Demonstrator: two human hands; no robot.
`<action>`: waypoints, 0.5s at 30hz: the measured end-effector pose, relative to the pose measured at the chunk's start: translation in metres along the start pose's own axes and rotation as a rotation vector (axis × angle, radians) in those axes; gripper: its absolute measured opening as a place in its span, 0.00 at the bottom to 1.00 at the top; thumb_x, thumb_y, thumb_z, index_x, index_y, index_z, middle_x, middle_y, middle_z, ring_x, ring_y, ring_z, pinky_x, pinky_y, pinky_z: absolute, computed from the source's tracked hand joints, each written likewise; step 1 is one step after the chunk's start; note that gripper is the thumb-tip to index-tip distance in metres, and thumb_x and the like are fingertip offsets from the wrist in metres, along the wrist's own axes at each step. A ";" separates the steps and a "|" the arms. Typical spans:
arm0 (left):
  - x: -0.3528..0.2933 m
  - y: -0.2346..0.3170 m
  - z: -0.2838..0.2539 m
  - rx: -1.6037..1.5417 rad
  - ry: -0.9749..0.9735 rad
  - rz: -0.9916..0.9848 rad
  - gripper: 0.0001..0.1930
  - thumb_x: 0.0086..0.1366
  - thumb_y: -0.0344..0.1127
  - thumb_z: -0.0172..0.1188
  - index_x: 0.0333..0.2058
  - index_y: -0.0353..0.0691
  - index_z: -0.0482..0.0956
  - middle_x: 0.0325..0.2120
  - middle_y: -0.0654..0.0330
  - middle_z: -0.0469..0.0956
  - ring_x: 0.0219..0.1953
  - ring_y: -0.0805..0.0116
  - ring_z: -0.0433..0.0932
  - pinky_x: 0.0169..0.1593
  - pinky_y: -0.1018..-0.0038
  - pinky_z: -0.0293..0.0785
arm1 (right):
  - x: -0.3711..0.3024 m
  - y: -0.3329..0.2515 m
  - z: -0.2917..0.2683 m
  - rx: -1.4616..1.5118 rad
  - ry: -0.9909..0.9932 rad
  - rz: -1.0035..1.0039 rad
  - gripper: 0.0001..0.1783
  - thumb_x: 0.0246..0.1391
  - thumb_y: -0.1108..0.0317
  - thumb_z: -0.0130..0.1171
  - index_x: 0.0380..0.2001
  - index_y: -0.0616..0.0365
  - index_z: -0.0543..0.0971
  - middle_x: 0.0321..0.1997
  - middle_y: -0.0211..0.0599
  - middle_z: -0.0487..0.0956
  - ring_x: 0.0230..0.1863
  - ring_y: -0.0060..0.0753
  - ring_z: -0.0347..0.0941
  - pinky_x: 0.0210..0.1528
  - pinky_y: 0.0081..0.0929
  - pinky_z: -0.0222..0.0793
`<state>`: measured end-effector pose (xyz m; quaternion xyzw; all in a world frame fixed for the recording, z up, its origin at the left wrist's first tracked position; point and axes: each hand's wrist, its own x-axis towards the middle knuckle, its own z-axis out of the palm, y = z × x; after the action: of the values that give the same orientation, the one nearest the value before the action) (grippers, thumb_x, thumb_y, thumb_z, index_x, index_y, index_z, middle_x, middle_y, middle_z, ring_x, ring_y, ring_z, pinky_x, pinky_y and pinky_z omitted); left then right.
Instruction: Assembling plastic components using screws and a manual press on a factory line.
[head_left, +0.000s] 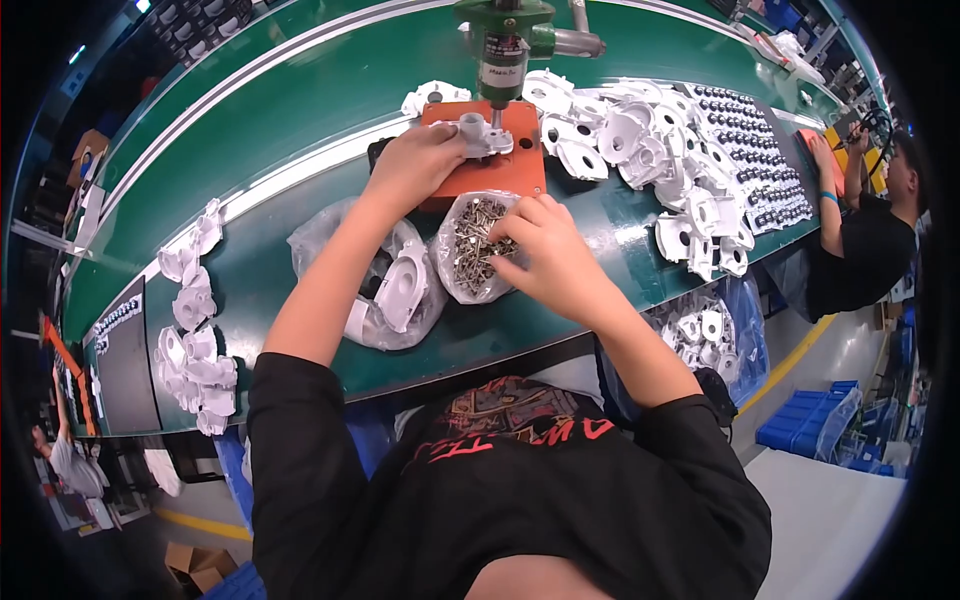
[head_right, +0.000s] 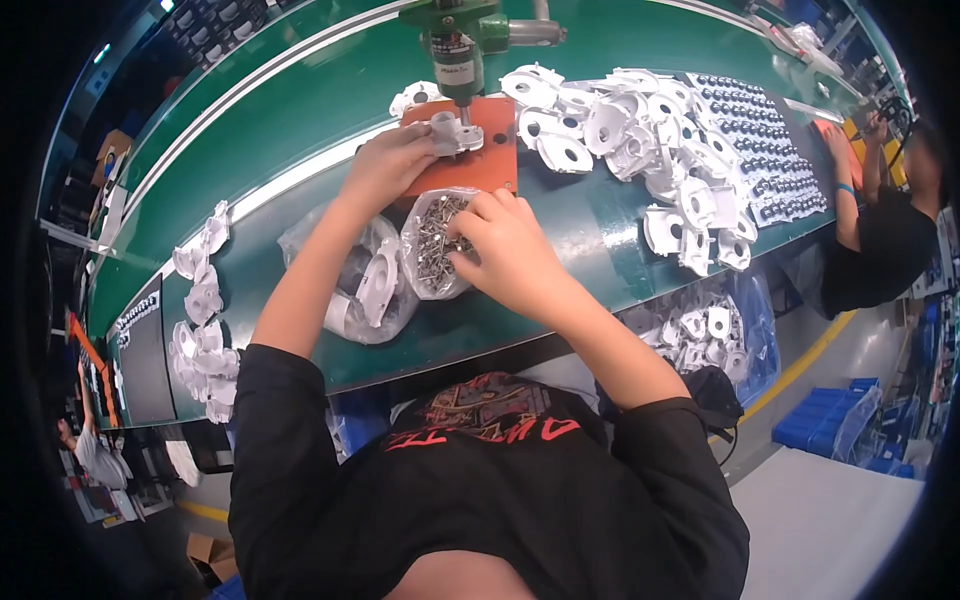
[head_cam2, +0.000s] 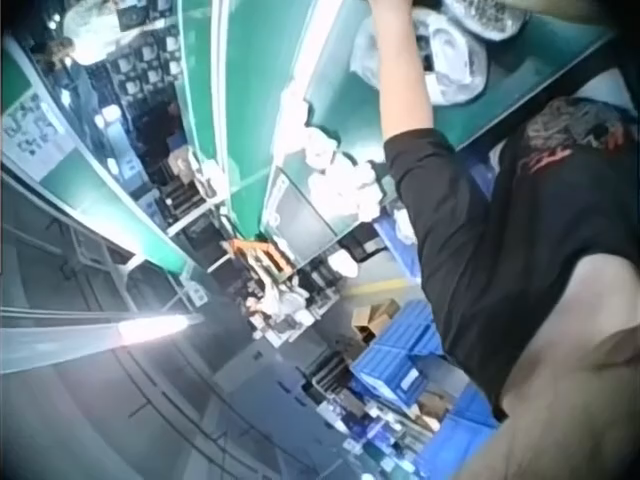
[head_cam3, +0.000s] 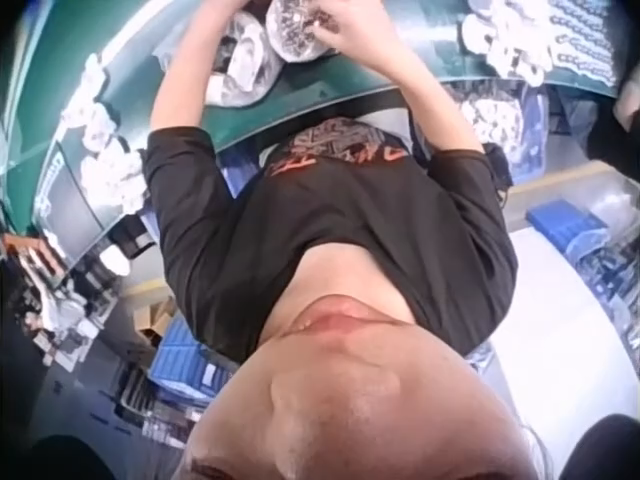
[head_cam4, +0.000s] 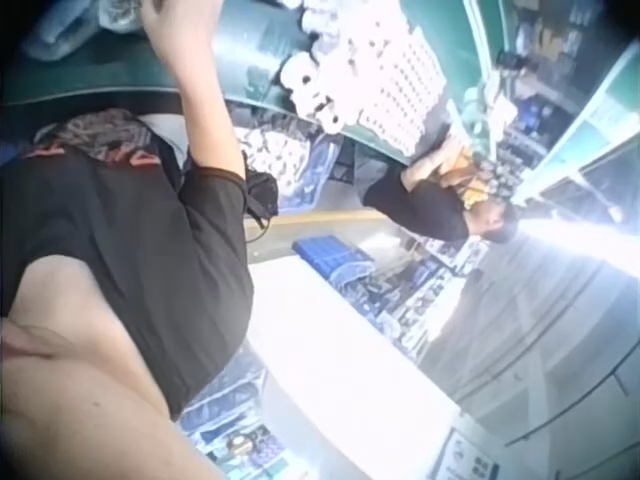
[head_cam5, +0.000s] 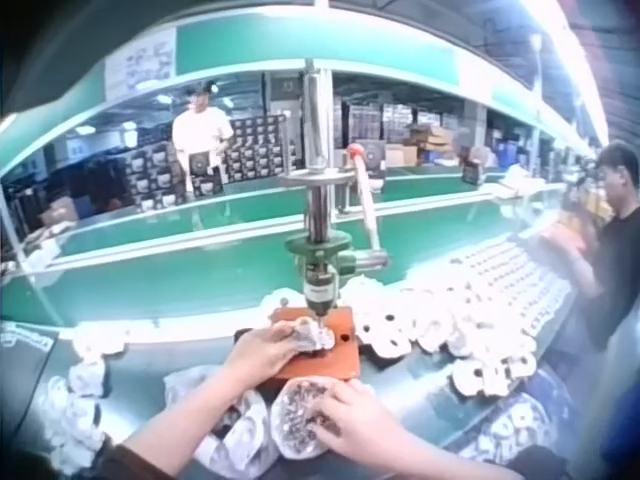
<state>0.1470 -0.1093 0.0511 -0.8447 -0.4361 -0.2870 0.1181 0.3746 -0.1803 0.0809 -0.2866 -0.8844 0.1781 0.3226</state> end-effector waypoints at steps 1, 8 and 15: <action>0.002 0.001 -0.002 -0.028 -0.049 -0.046 0.07 0.58 0.35 0.52 0.33 0.43 0.77 0.35 0.58 0.76 0.36 0.56 0.76 0.38 0.64 0.73 | 0.000 -0.001 0.000 -0.012 -0.025 0.016 0.11 0.41 0.73 0.62 0.31 0.57 0.76 0.33 0.35 0.70 0.39 0.41 0.66 0.47 0.35 0.61; -0.003 -0.003 -0.002 0.272 -0.139 -0.002 0.12 0.62 0.40 0.50 0.41 0.49 0.78 0.48 0.54 0.73 0.48 0.53 0.72 0.51 0.65 0.68 | -0.004 -0.003 0.002 -0.044 -0.069 0.043 0.08 0.39 0.73 0.62 0.28 0.59 0.78 0.31 0.36 0.71 0.39 0.40 0.66 0.47 0.36 0.62; -0.014 -0.004 -0.028 -0.053 -0.205 -0.202 0.15 0.60 0.41 0.52 0.46 0.47 0.76 0.51 0.51 0.70 0.51 0.53 0.70 0.53 0.66 0.66 | 0.003 -0.012 0.004 -0.166 -0.071 0.007 0.07 0.40 0.74 0.61 0.27 0.58 0.78 0.30 0.35 0.72 0.38 0.41 0.67 0.46 0.35 0.63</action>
<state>0.1266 -0.1290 0.0650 -0.8243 -0.5209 -0.2209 0.0210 0.3655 -0.1882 0.0858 -0.3088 -0.9059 0.1154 0.2658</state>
